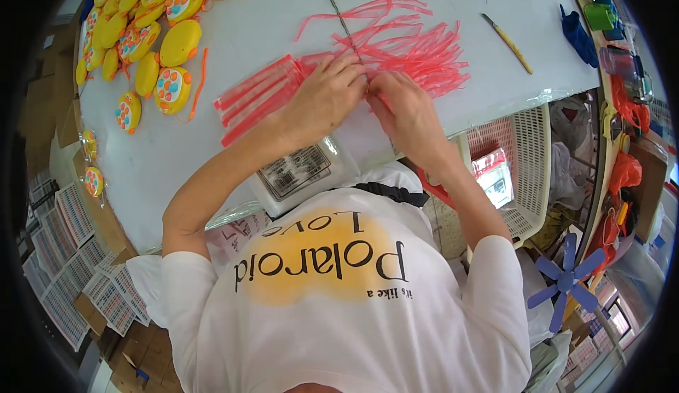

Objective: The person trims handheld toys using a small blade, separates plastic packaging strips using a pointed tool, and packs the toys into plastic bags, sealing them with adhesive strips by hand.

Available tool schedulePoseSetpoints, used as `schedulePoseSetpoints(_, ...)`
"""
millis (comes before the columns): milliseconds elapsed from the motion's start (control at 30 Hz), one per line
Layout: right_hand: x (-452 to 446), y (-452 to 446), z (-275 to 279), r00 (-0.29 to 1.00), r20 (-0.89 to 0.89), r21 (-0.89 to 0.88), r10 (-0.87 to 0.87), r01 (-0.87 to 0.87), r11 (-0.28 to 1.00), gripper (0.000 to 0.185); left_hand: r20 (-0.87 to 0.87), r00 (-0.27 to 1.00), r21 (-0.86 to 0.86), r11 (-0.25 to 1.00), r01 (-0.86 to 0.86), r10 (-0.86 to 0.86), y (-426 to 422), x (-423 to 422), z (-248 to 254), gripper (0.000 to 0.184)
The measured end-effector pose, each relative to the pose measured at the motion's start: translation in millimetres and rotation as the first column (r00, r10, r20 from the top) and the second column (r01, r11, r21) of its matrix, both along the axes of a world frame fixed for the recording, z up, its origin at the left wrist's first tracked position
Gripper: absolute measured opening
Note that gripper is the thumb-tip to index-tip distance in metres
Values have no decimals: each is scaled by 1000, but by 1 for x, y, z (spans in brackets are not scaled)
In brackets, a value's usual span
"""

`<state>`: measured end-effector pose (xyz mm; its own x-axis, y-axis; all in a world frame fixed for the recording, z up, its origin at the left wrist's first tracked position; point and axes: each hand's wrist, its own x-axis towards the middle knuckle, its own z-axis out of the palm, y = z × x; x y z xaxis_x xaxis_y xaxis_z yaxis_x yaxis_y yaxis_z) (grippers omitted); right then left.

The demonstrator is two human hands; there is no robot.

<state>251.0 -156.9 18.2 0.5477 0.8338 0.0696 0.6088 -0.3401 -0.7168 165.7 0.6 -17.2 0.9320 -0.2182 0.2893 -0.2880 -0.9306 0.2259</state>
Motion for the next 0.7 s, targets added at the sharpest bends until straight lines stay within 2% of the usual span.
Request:
schedulePoseSetpoints(33,2,-1,5,960,-270,-39,-70,62,997,13,-77,997,-71,997,19,-24,4,3,8,29)
schedulePoseSetpoints(67,6,-1,8,958,-277,-34,-79,72,997,13,-151,987,-143,989,33,-55,7,5,13,24)
schedulePoseSetpoints(100,14,2,12,852,-513,-45,-103,93,995,14,-157,986,-138,990,42,-64,8,7,14,24)
schedulePoseSetpoints(133,22,4,15,691,-713,-58,-115,106,993,17,-128,991,-165,986,14,-36,9,8,15,19)
schedulePoseSetpoints(167,29,5,18,691,-714,-50,-112,109,993,17,-98,995,-191,981,-15,-4,10,10,17,15)
schedulePoseSetpoints(200,37,6,21,679,-731,-66,-70,32,997,19,-98,995,-183,983,-14,-4,12,12,20,15)
schedulePoseSetpoints(233,43,7,22,665,-746,-81,-30,-46,996,22,-156,988,-155,987,-36,11,13,13,24,13)
schedulePoseSetpoints(267,49,10,23,666,-746,-74,-25,-46,996,22,-211,977,-127,990,-56,29,14,15,26,12)
schedulePoseSetpoints(367,73,20,16,715,-698,-87,-37,-33,996,22,-219,972,-156,980,-123,87,19,22,31,9)
schedulePoseSetpoints(400,87,24,6,771,-636,-45,-1,-36,998,20,-213,973,-148,981,-126,93,23,27,31,9)
schedulePoseSetpoints(467,107,38,-4,825,-564,8,41,-43,999,20,-345,923,-103,971,-217,170,37,42,25,12)
schedulePoseSetpoints(533,122,55,-7,989,-145,-10,5,-7,1000,18,-311,925,-72,965,-251,217,51,57,17,12)
schedulePoseSetpoints(667,150,83,-27,999,-32,83,19,-16,996,11,-266,899,2,933,-361,348,71,75,-5,15)
schedulePoseSetpoints(700,152,88,-31,996,76,77,35,-41,996,11,-266,900,12,935,-355,345,70,77,-2,15)
